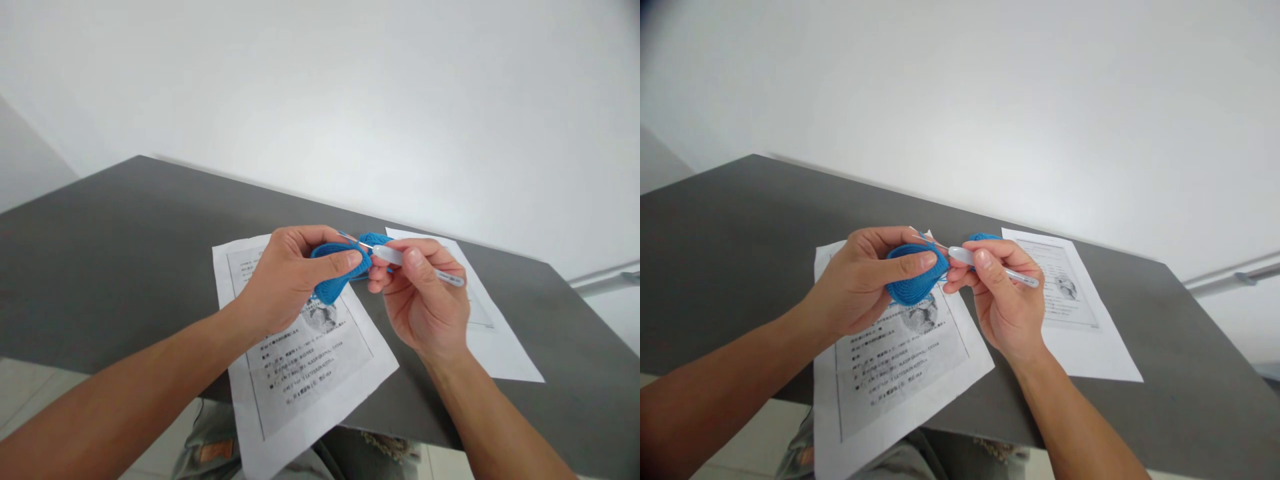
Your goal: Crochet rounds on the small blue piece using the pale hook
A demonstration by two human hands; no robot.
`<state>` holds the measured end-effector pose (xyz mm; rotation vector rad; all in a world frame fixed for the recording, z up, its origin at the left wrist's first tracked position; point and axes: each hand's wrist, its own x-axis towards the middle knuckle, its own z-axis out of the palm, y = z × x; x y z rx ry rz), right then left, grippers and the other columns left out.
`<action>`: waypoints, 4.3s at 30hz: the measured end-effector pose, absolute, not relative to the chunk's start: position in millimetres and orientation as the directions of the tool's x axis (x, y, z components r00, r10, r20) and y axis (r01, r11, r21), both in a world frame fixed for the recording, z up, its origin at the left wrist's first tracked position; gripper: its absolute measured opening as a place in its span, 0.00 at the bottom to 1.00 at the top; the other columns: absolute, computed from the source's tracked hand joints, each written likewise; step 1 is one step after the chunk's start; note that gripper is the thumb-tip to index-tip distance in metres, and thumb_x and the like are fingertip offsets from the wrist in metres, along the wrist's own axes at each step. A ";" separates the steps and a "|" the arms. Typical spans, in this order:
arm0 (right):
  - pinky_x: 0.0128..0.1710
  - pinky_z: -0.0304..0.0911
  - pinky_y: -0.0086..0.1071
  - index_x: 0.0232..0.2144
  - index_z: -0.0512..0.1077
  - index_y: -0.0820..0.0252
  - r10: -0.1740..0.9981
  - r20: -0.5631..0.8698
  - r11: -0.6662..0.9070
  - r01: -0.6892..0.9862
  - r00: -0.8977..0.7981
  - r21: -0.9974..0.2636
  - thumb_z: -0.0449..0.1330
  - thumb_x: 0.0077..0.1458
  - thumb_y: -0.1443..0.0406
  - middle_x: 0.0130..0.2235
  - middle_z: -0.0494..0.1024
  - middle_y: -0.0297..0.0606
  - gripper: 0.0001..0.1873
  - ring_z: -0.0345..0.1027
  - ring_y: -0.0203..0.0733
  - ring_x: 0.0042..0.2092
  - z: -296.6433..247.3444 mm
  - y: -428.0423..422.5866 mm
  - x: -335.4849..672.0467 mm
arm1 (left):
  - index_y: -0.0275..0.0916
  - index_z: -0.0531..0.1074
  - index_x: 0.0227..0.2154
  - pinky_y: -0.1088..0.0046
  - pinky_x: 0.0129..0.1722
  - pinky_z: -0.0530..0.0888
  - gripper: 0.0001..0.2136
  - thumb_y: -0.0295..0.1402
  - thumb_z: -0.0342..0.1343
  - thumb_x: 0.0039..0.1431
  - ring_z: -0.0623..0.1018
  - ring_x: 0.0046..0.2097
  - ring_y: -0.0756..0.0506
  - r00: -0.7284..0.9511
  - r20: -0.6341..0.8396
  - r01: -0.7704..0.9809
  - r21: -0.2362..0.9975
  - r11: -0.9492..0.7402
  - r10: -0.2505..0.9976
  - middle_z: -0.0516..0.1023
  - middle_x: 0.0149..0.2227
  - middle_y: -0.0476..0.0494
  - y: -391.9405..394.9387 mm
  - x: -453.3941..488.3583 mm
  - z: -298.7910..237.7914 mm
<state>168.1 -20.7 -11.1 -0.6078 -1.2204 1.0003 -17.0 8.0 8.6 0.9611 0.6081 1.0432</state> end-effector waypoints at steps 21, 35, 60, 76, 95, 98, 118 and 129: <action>0.34 0.85 0.29 0.39 0.88 0.55 0.816 0.542 0.576 -0.212 0.201 -0.789 0.80 0.55 0.62 0.35 0.90 0.34 0.09 0.85 0.38 0.32 -11.9 -24.1 152.2 | 0.44 0.89 0.31 0.77 0.41 0.81 0.05 0.27 0.77 0.53 0.84 0.40 0.49 0.345 0.120 -0.457 0.888 0.055 0.931 0.89 0.39 0.48 5.8 -19.2 3.9; 0.34 0.85 0.30 0.40 0.88 0.53 0.795 0.559 0.598 -0.153 0.236 -0.787 0.79 0.56 0.61 0.38 0.90 0.35 0.10 0.85 0.38 0.33 -16.1 -25.4 152.2 | 0.44 0.89 0.33 0.77 0.40 0.81 0.07 0.25 0.76 0.54 0.84 0.39 0.50 0.360 0.125 -0.457 0.888 0.058 0.924 0.90 0.41 0.49 8.7 -20.9 1.0; 0.36 0.86 0.34 0.45 0.88 0.50 0.784 0.620 0.620 0.014 -0.028 -0.784 0.75 0.62 0.64 0.40 0.89 0.37 0.08 0.86 0.41 0.36 -5.2 -23.9 185.4 | 0.39 0.90 0.44 0.73 0.28 0.75 0.14 0.31 0.74 0.53 0.82 0.32 0.46 0.223 0.264 -0.011 0.963 -0.268 0.938 0.90 0.37 0.44 5.4 -27.2 13.9; 0.29 0.84 0.42 0.45 0.88 0.49 0.746 0.659 0.666 0.124 -0.096 -0.736 0.74 0.63 0.65 0.41 0.89 0.41 0.09 0.84 0.45 0.31 1.4 -26.8 196.1 | 0.41 0.89 0.34 0.70 0.34 0.79 0.04 0.30 0.74 0.54 0.85 0.37 0.43 0.203 0.272 -0.053 0.962 -0.267 0.941 0.91 0.40 0.43 2.2 -27.2 14.9; 0.31 0.80 0.46 0.48 0.87 0.40 0.666 0.733 0.721 0.370 -0.138 -0.586 0.74 0.61 0.70 0.40 0.90 0.36 0.18 0.83 0.49 0.34 9.4 -34.8 194.7 | 0.41 0.91 0.40 0.74 0.26 0.72 0.10 0.31 0.73 0.54 0.77 0.29 0.48 0.140 0.309 0.083 0.943 -0.322 0.941 0.85 0.31 0.47 7.1 -28.9 16.2; 0.31 0.81 0.46 0.48 0.87 0.41 0.674 0.728 0.714 0.366 -0.128 -0.596 0.74 0.60 0.70 0.39 0.90 0.36 0.17 0.83 0.49 0.34 9.3 -35.4 194.1 | 0.41 0.91 0.38 0.74 0.27 0.73 0.09 0.31 0.74 0.53 0.78 0.29 0.48 0.147 0.311 0.076 0.943 -0.324 0.939 0.85 0.30 0.47 8.2 -29.7 16.4; 0.31 0.84 0.28 0.40 0.88 0.50 0.823 0.549 0.568 -0.167 0.145 -0.806 0.79 0.57 0.59 0.35 0.90 0.33 0.08 0.84 0.37 0.31 -8.4 -27.3 161.9 | 0.42 0.88 0.30 0.70 0.42 0.81 0.07 0.23 0.75 0.51 0.84 0.39 0.46 0.434 0.115 -0.443 0.891 0.100 0.894 0.89 0.38 0.46 9.5 -22.2 3.8; 0.32 0.84 0.27 0.40 0.88 0.52 0.845 0.527 0.534 -0.194 0.093 -0.823 0.78 0.58 0.61 0.36 0.90 0.34 0.08 0.85 0.37 0.31 -8.4 -24.7 165.9 | 0.41 0.90 0.39 0.73 0.36 0.79 0.13 0.28 0.79 0.48 0.83 0.34 0.48 0.354 0.114 -0.320 0.947 0.006 0.928 0.89 0.36 0.46 7.8 -23.8 7.7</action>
